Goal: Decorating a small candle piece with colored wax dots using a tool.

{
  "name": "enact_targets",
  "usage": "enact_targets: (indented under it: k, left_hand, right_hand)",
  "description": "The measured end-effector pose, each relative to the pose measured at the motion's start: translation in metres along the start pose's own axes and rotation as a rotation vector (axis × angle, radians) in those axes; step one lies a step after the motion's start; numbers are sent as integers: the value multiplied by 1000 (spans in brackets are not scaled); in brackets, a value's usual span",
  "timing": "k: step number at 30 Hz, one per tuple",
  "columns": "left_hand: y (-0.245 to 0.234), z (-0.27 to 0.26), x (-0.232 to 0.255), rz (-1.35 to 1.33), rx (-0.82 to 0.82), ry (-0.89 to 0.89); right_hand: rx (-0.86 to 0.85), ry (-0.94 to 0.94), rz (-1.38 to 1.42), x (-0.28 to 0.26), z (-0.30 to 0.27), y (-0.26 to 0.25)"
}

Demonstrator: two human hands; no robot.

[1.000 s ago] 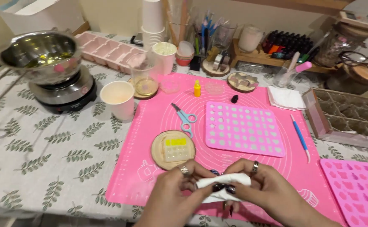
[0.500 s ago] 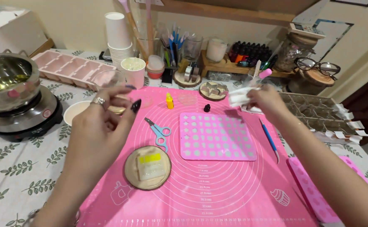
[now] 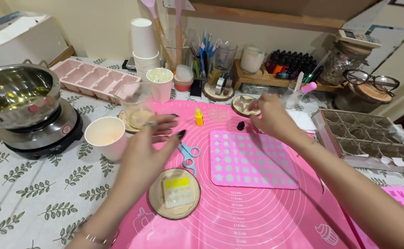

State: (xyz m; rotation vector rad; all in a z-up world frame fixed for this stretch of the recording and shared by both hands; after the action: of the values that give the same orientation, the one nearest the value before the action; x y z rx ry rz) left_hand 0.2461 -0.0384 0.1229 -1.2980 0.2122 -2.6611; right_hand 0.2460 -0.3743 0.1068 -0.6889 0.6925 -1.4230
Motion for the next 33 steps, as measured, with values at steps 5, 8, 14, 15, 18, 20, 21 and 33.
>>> enact_targets:
  k: [5,8,14,15,18,20,21,33]
  left_hand:
    - [80,25,-80,191,-164,-166]
    - [112,40,-105,308,-194,-205]
    - [139,44,-108,319,-182,-169]
    - [139,42,-102,343,-170,-139]
    - [142,44,-99,242,-127,-110]
    - [142,43,-77,112,-124,-67]
    - [141,43,-62,-15,-120,-26]
    - [122,0,18,-166,-323,-26]
  right_hand:
    - [-306,198,228,-6,-1,49]
    - [-386,271,258,-2,-4,63]
    - [-407,280,262,-7,-9,64]
    - [-393,308,279,-7,-10,60]
    - [-258,389,491,-15,1,35]
    - [-214,395,659,-22,9,20]
    - [-170,396,828,-27,15,9]
    - [-300,171,841,-82,10,-62]
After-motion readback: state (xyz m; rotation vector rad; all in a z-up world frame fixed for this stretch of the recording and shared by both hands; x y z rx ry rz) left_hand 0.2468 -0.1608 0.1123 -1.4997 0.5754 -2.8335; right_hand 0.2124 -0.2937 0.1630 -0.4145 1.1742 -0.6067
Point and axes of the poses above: each hand's wrist, its own z-axis towards the middle knuckle, its own y-axis out of the palm, x = y × z, the point moved 10 cm from there along z, towards the middle knuckle, and after that the axes turned 14 degrees about x, right-handed, at the moved point
